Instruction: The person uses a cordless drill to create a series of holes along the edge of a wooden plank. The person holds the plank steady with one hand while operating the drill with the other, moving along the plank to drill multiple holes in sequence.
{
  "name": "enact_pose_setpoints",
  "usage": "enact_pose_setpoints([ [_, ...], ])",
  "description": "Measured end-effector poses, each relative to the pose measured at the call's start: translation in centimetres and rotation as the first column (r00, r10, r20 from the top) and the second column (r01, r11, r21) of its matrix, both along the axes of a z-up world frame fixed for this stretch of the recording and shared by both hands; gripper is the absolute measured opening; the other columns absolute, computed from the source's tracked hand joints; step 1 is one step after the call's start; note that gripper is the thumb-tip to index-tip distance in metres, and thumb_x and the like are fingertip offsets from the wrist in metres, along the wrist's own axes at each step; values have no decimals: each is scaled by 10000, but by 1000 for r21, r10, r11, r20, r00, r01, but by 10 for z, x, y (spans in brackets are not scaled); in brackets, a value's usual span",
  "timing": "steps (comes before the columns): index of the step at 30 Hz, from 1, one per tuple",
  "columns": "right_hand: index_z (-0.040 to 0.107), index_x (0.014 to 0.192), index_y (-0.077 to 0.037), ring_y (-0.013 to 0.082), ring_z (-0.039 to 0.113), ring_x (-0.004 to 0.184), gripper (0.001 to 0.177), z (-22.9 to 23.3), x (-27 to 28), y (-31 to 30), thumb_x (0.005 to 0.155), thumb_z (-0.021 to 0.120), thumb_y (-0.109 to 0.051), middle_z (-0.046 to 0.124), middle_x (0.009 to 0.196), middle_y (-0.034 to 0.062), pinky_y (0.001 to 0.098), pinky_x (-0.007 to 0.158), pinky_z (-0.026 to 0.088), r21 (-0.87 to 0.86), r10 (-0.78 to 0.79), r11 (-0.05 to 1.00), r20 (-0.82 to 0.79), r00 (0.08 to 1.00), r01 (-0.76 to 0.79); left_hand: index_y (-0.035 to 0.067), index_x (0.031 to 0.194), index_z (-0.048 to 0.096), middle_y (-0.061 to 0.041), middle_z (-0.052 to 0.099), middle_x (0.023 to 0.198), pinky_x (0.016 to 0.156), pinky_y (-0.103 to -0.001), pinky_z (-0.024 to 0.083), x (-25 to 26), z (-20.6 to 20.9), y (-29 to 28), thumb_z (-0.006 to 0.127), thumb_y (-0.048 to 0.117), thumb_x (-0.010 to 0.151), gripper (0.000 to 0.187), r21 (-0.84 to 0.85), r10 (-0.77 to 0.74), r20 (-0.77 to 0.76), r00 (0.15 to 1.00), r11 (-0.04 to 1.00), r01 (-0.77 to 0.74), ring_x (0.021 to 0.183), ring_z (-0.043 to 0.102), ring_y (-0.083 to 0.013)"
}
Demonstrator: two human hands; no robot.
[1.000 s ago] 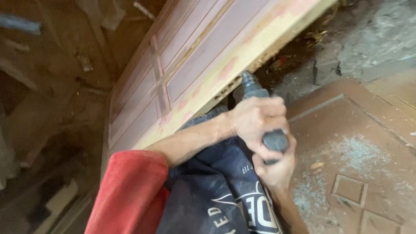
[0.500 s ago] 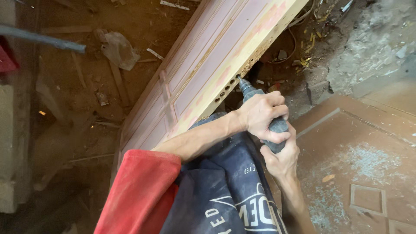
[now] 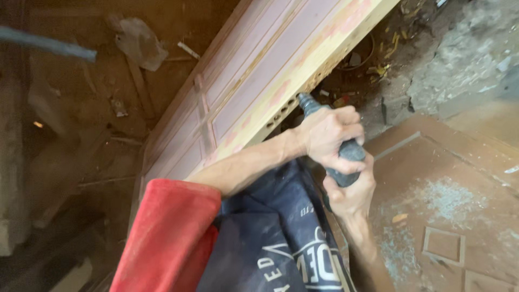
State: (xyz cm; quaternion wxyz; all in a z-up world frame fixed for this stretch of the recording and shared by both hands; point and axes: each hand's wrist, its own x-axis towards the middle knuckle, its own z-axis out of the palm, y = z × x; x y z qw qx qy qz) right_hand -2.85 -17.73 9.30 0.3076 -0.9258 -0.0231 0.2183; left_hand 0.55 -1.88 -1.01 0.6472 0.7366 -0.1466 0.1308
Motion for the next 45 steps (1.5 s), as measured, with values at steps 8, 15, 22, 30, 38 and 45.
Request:
enact_pose_setpoints([
  [8,477,1354,28,197,744,860,625,36,-14,-6,764,673,-38,739,940,127,325,783,596,79,-53,995,-170,984,67,134,761,645,-58,568,758,553,-406,509,-10,33,-10,748,554,725,434,43,-1,-41,999,999,2,762,610,-268],
  [15,460,1387,47,188,743,840,671,44,-21,-13,748,661,-3,750,908,138,321,797,585,52,3,999,-103,995,2,138,761,655,-48,572,745,551,-404,517,-16,43,-17,741,557,713,431,34,7,-58,998,999,-5,761,618,-259],
  [22,440,1381,21,224,702,880,687,16,-18,-3,740,675,-58,676,1028,157,351,783,581,175,-40,983,-103,994,58,122,771,664,-54,575,748,535,-402,512,-11,17,-11,740,550,719,438,52,-35,-40,999,998,38,732,614,-255],
  [30,481,1382,22,273,703,1028,707,-6,-16,2,718,694,-90,671,1136,180,369,924,561,61,-7,998,-8,1000,7,118,783,663,-65,572,780,542,-402,497,-3,-1,5,816,544,691,462,-10,-72,-24,997,997,72,722,604,-260],
  [38,469,1385,35,291,685,1085,721,-7,-11,9,723,722,-96,653,1184,204,381,952,541,18,-8,1000,-31,999,9,131,772,633,-52,552,778,567,-403,494,1,-4,12,852,536,681,470,-101,-63,-3,998,993,63,758,598,-269],
  [45,481,1417,-12,347,725,1082,728,-3,-8,5,735,715,-118,693,1173,233,411,941,567,-66,11,998,-52,999,-14,106,804,662,-76,563,783,542,-401,472,-2,-10,10,862,523,693,476,-63,-54,16,998,996,55,731,594,-272],
])
